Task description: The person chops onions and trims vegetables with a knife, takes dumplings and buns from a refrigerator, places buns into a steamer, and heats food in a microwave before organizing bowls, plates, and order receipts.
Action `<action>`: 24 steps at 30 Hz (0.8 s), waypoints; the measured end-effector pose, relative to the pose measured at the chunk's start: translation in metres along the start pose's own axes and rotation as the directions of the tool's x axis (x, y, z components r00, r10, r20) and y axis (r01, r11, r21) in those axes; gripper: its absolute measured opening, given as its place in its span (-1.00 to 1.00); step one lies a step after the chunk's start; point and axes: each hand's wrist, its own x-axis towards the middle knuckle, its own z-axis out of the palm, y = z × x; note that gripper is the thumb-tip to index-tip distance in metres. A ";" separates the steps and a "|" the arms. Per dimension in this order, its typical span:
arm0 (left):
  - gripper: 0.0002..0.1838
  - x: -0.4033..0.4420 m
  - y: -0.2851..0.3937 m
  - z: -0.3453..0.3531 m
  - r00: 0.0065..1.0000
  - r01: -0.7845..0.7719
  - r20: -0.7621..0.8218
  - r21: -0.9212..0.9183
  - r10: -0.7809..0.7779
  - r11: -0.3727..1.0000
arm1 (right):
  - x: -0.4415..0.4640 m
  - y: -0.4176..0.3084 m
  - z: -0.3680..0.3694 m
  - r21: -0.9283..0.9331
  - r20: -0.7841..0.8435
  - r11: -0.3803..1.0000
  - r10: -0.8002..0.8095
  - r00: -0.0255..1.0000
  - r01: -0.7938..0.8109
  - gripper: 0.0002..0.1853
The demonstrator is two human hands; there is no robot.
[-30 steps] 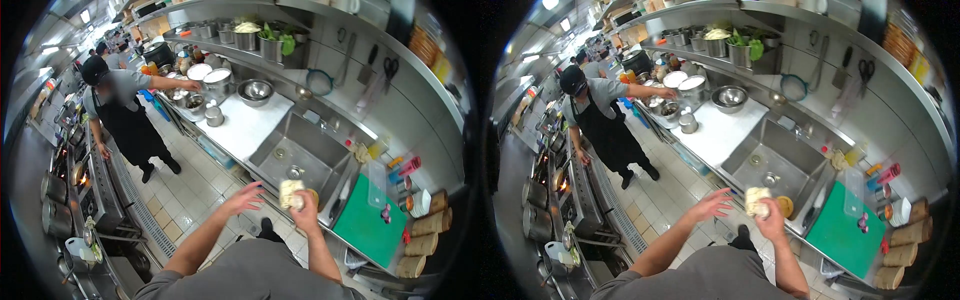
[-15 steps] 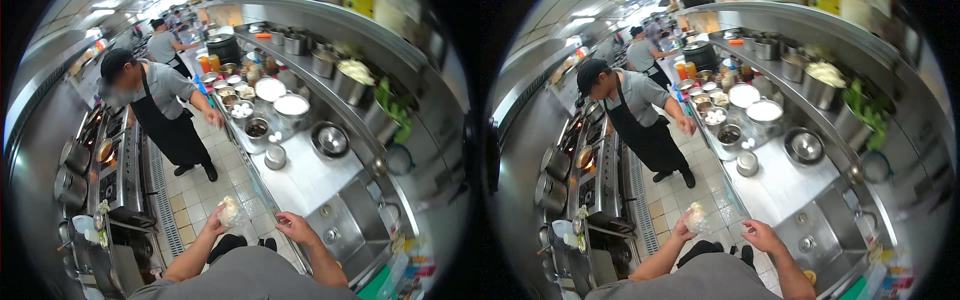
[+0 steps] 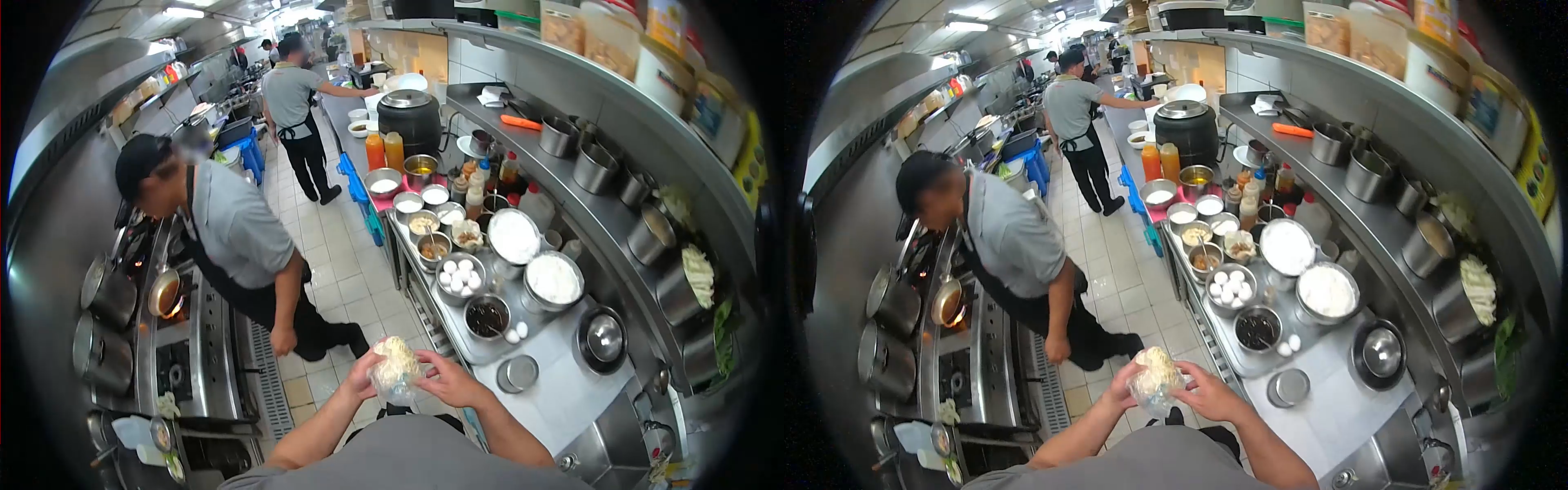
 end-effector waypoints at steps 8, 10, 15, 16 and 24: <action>-0.47 0.170 0.139 -0.037 0.996 0.085 0.036 -0.086 -0.082 0.993 | 0.053 0.045 -0.103 0.144 -0.464 0.976 0.213 0.860 -0.164 -0.43; -0.47 0.216 0.160 -0.049 0.996 0.085 0.029 -0.065 -0.083 0.994 | 0.072 0.026 -0.139 0.238 -0.610 0.968 0.215 0.763 -0.082 -0.50; -0.44 0.297 0.233 -0.070 1.000 -0.020 -0.023 -0.049 0.019 0.999 | 0.176 -0.033 -0.244 -0.133 -0.795 0.991 -0.089 0.600 -0.029 -0.60; -0.46 0.307 0.251 -0.069 0.997 -0.065 -0.044 -0.042 0.064 0.997 | 0.206 -0.062 -0.262 -0.342 -0.789 0.938 -0.255 0.558 -0.054 -0.61; -0.46 0.356 0.477 -0.206 0.861 -0.475 -0.151 0.101 0.485 0.874 | 0.443 -0.199 -0.438 -0.688 -0.702 0.713 -0.701 0.128 0.133 -0.59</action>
